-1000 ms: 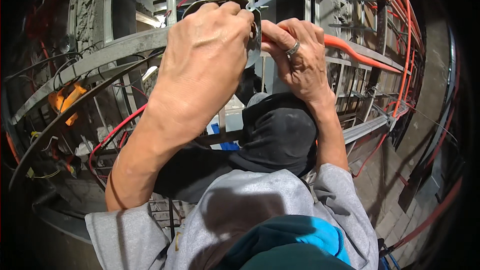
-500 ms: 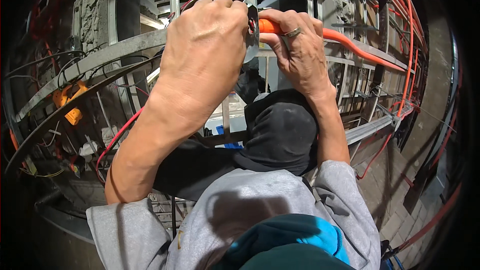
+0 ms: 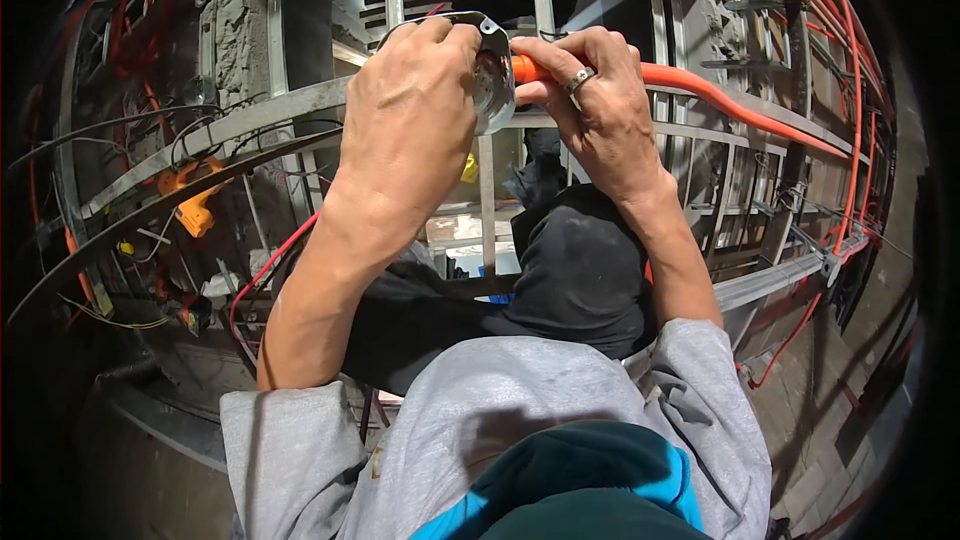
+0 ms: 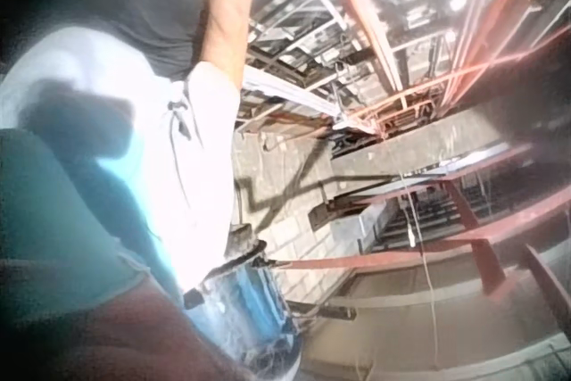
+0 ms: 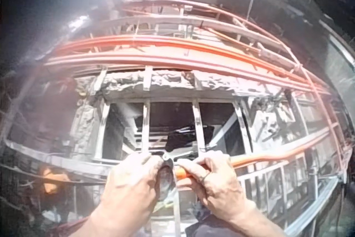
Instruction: The person threads wires through a conduit pipe, fits a connector onto the pipe, and attaches the conduit and wires into an electrical junction box by hand.
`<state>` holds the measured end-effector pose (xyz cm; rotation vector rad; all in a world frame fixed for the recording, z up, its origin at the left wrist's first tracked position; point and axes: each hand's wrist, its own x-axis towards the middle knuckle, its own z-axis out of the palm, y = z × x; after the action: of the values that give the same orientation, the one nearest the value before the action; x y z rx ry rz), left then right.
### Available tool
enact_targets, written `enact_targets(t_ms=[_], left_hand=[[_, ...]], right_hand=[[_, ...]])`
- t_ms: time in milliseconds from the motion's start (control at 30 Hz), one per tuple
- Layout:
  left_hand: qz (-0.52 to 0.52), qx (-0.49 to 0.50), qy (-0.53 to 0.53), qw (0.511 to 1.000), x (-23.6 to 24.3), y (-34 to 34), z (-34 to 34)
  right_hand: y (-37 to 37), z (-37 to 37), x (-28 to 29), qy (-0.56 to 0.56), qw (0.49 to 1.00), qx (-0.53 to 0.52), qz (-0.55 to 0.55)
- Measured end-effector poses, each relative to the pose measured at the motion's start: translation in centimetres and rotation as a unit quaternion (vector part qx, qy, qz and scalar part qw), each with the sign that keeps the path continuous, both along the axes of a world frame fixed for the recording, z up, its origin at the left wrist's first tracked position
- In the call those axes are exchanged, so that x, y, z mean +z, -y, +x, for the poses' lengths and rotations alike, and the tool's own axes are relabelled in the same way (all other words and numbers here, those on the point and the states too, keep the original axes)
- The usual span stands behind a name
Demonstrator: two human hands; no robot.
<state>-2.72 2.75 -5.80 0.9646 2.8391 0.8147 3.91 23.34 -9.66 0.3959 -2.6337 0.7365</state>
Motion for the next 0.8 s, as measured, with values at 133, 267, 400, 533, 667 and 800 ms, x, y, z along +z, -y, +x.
enact_targets(t_ms=[133,267,400,533,667,800], left_hand=[[-0.003,0.001,-0.021,1.000,-0.4,-0.3,0.3],[-0.027,0.014,-0.026,0.999,-0.2,-0.4,0.6],[0.049,-0.007,-0.072,0.996,1.4,0.3,1.5],[0.038,-0.050,-0.100,0.993,2.1,2.4,0.5],[-0.001,-0.085,0.009,0.996,1.3,2.3,-0.5],[0.007,-0.091,-0.019,0.996,0.4,2.2,-0.8]], right_hand=[[0.0,0.0,-0.3,-0.012,1.000,0.003,-0.006],[0.2,0.0,0.1,0.004,1.000,0.006,0.004],[-0.1,0.0,0.6,0.024,1.000,0.014,0.015],[0.0,0.0,0.5,0.029,0.999,0.031,0.011],[0.0,0.1,0.5,0.016,0.999,0.032,0.033],[0.1,0.1,0.2,0.025,0.998,0.027,0.055]])
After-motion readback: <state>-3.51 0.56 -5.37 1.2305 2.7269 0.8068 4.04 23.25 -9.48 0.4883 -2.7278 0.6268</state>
